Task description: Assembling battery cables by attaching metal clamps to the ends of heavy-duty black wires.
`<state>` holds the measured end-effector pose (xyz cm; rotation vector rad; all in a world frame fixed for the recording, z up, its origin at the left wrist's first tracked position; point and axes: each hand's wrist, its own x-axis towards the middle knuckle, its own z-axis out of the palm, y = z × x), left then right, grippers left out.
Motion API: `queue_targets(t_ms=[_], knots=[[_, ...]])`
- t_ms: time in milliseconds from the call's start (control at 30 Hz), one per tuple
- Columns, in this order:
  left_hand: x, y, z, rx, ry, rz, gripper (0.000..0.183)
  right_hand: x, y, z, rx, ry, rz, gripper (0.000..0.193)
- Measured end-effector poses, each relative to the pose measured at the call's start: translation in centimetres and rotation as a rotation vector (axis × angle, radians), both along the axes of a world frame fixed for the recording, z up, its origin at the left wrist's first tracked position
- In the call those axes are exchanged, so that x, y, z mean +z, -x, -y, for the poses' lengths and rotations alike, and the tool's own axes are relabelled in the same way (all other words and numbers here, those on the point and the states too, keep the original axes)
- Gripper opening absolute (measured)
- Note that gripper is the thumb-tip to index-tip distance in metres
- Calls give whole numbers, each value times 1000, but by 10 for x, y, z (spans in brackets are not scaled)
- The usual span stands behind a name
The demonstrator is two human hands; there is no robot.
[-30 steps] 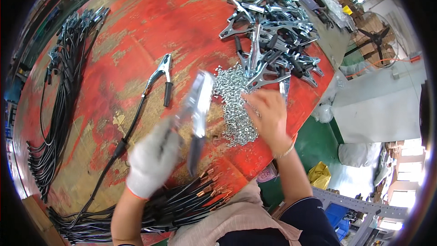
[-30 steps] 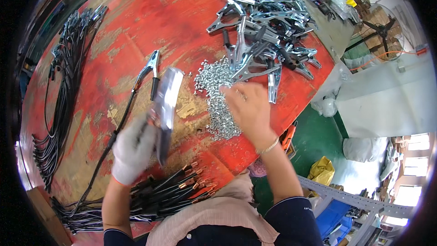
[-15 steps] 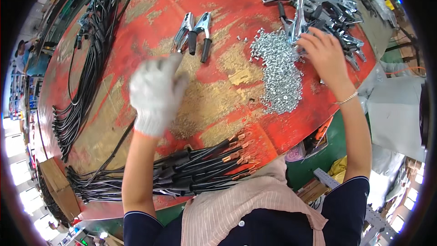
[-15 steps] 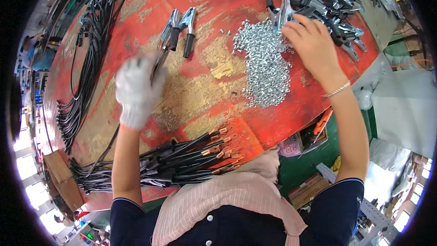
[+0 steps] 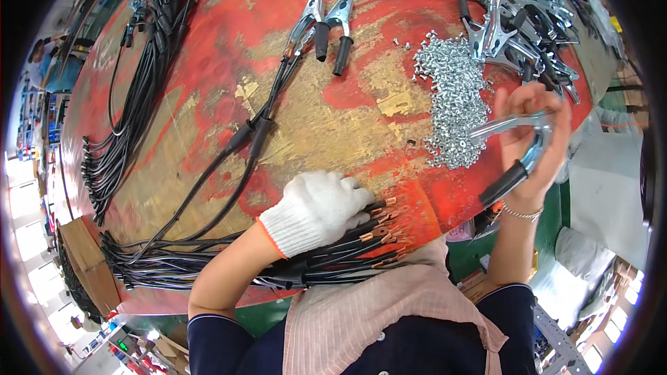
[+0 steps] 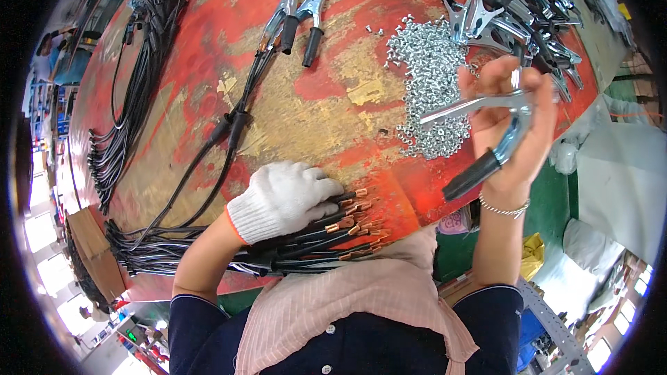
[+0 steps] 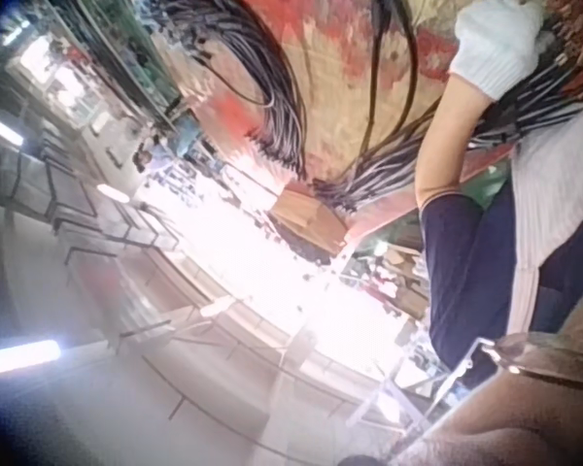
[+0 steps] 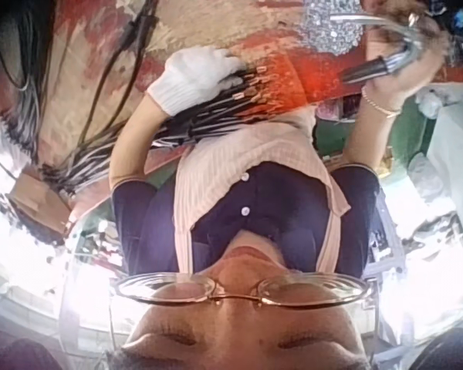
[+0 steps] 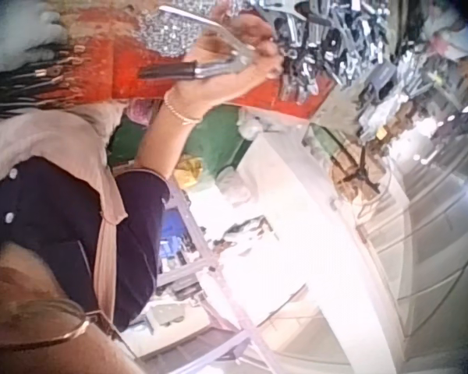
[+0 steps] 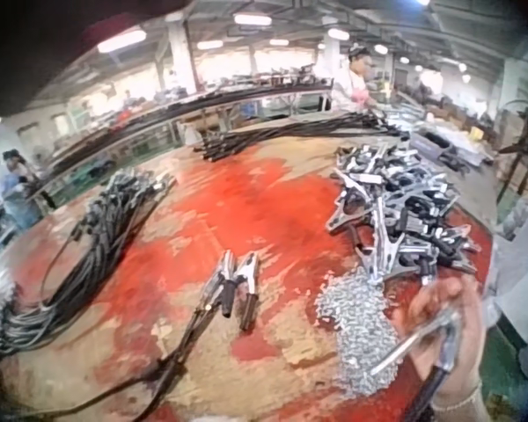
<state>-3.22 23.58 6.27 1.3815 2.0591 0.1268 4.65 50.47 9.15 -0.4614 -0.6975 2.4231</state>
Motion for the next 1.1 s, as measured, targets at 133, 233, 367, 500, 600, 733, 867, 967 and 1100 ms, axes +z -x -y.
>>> queue_targets(t_ms=[133, 233, 367, 500, 600, 733, 867, 967, 1100], knots=[[14, -6, 4, 51, 106, -67, 27, -43, -18, -5, 327, 252, -179, 31], [14, -2, 20, 87, 54, -63, 26, -53, -29, 5, 259, 382, -107, 35], [24, 14, 46, 386, -201, 30, 21, -61, -43, 8, 265, 318, -147, 39], [42, 47, 61, 660, -189, 341, 25, -67, -49, 9, 250, 224, -131, 47], [29, 53, 65, 613, -248, 419, 30, -73, -50, 10, 314, 255, -160, 46], [36, 50, 44, 714, -100, 781, 31, -79, -51, 16, 323, 166, -104, 47], [24, 48, 22, 604, 96, 932, 27, -78, -54, 20, 271, 208, -54, 47], [8, 31, 12, 324, 65, 476, 21, -77, -57, 22, 216, 225, 14, 48], [-2, 4, -1, 17, -88, -108, 21, -74, -54, 28, 160, 188, 105, 46]])
